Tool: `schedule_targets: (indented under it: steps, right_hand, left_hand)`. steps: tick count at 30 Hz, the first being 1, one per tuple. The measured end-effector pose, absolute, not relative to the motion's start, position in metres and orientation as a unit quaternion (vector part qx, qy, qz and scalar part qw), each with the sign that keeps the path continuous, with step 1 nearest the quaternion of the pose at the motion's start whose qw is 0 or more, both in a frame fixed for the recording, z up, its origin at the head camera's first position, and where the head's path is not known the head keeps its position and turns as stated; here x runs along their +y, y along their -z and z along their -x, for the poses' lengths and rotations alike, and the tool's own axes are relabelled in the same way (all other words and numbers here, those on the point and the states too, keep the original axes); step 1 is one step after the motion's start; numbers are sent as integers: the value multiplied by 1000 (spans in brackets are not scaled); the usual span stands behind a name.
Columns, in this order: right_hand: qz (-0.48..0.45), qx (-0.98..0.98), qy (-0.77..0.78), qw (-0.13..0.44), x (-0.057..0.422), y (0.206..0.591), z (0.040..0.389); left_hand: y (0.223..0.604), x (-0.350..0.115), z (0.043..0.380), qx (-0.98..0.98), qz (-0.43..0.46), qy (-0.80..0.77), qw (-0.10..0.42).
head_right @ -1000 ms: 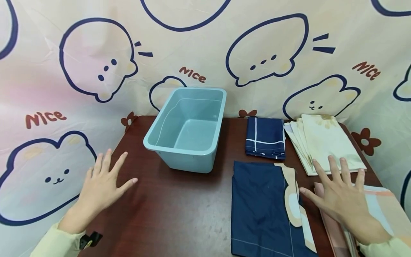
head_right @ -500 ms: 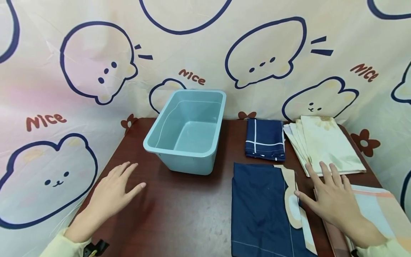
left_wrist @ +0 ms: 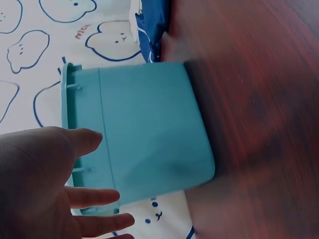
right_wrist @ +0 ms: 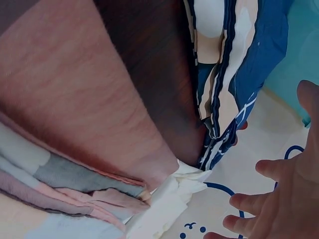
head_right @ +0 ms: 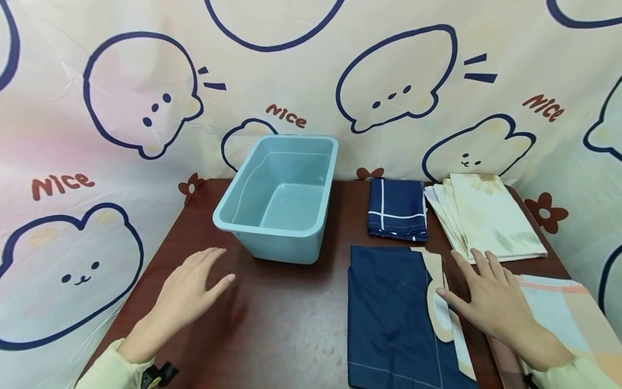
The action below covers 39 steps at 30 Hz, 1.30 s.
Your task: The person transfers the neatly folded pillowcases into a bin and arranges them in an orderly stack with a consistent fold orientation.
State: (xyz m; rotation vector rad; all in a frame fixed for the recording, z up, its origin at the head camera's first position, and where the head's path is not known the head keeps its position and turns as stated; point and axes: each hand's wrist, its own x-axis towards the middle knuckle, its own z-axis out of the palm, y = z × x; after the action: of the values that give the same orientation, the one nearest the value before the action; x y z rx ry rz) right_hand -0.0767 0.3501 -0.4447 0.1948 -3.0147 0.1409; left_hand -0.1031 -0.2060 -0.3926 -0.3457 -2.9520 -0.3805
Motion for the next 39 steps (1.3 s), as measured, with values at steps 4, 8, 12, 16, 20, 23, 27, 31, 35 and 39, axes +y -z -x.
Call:
schedule_targets:
  steps: [4, 8, 12, 16, 20, 23, 27, 31, 35, 39]
  right_hand:
    - [-73, -994, -52, 60, 349, 444, 79]
    - [-77, -994, -54, 53, 348, 444, 80]
    - [-75, -994, -66, 40, 347, 444, 81]
    - [-76, -994, -65, 39, 347, 445, 81]
    - [-77, -995, -62, 34, 347, 446, 81]
    - [-70, -995, -66, 17, 347, 446, 82]
    - [-52, -996, -71, -14, 347, 446, 84]
    - [-52, -995, -77, -22, 349, 450, 87]
    - [-62, -994, -87, -18, 350, 454, 88]
    - [-65, -993, -96, -20, 351, 456, 90]
  left_hand:
    - [396, -200, 105, -981, 119, 135, 78]
    - [400, -193, 107, -980, 121, 141, 74]
    - [403, -185, 109, -979, 125, 147, 69]
    - [407, -178, 110, -978, 132, 149, 65]
    - [411, -171, 111, -977, 142, 148, 58]
    - [412, -167, 112, -977, 146, 147, 55]
    - [414, -162, 113, -977, 147, 150, 48]
    - [419, -157, 113, -976, 149, 158, 33]
    - [424, -149, 115, -973, 157, 168, 31]
    - [428, -139, 118, -968, 169, 180, 35]
